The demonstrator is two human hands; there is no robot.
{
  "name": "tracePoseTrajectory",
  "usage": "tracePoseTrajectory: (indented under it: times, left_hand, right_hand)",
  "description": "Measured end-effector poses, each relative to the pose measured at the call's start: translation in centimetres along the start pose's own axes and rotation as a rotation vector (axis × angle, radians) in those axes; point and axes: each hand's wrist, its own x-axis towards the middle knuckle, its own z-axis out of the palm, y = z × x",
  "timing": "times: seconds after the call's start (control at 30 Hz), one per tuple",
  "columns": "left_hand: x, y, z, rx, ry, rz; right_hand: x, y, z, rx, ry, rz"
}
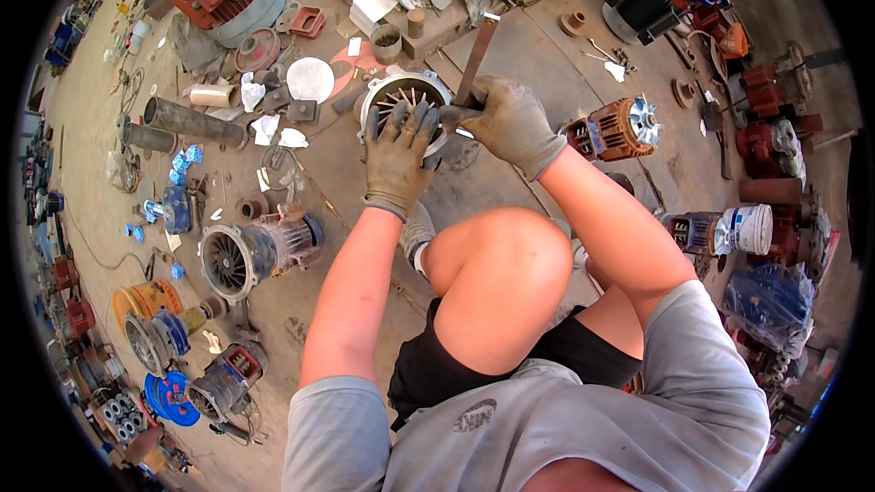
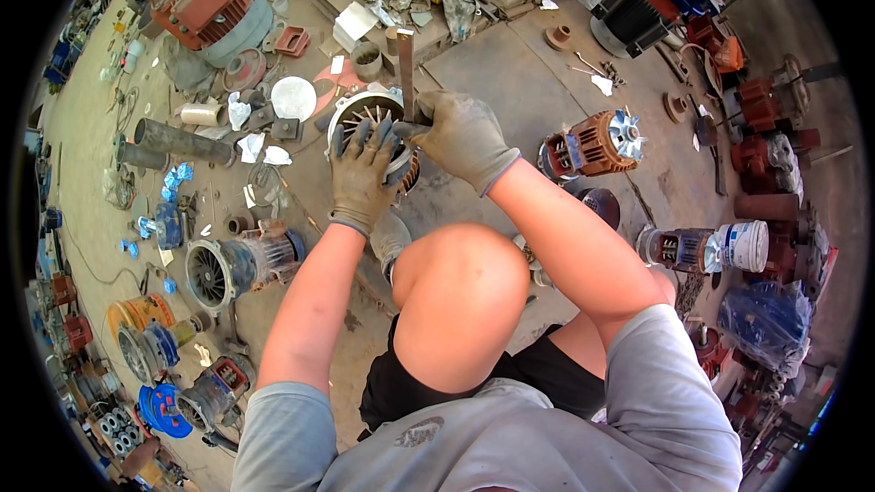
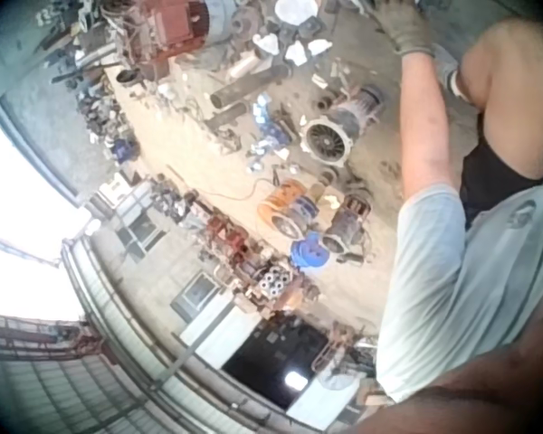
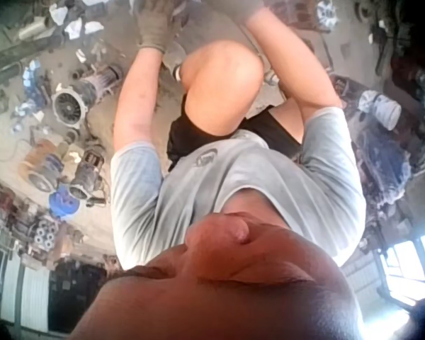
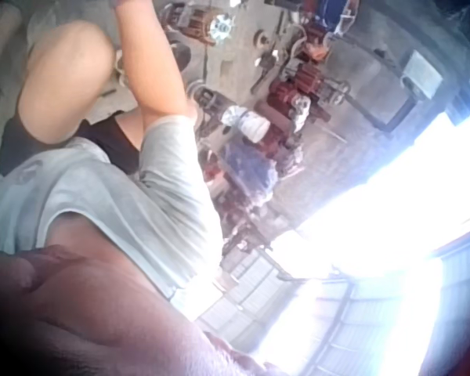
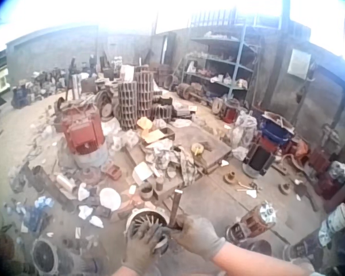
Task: The person measures a fan housing with a caliper, then picks up a blue electric motor and removes its end cap. They proceed to insert and tighten screws into the motor casing using a screwdriver, then remove the fan housing from the motor shaft.
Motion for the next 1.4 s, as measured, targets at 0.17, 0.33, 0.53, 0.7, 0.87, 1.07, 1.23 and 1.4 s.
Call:
tracePoseTrajectory:
  times: [0.17, 0.33, 0.53, 0.7, 0.87, 1.07, 1.23, 1.4]
  left_hand:
    - [0.0, 0.0, -0.3, -0.007, -0.028, 0.008]
    - [0.0, -0.3, 0.1, -0.009, -0.019, 0.008]
    - [0.1, 0.1, -0.3, -0.008, -0.042, -0.006]
    - [0.2, -0.1, -0.3, -0.034, 0.003, 0.004]
    - [0.4, 0.4, -0.7, -0.051, -0.030, -0.017]
    - [-0.2, 0.0, -0.1, -0.006, 0.016, 0.007]
    - [-0.3, -0.2, 0.1, -0.012, 0.004, 0.002]
    - [0.0, 2.2, -3.8, -0.244, 0.113, -0.035]
  right_hand:
    - [-0.2, 1.1, 1.4, -0.021, -0.039, 0.025]
    - [-0.7, 2.4, 2.4, 0.020, -0.045, -0.013]
    - [-2.1, 4.4, 4.3, -0.072, -0.051, 0.061]
    - [-1.8, 4.4, 4.3, -0.079, -0.129, 0.116]
    - [-1.6, 4.4, 3.5, -0.118, -0.193, 0.128]
    - [-0.8, 0.3, 1.4, -0.044, -0.114, 0.086]
    - [0.2, -0.5, 0.7, -0.080, -0.142, 0.114]
    - [-0.7, -0.4, -0.8, -0.018, -0.113, 0.150]
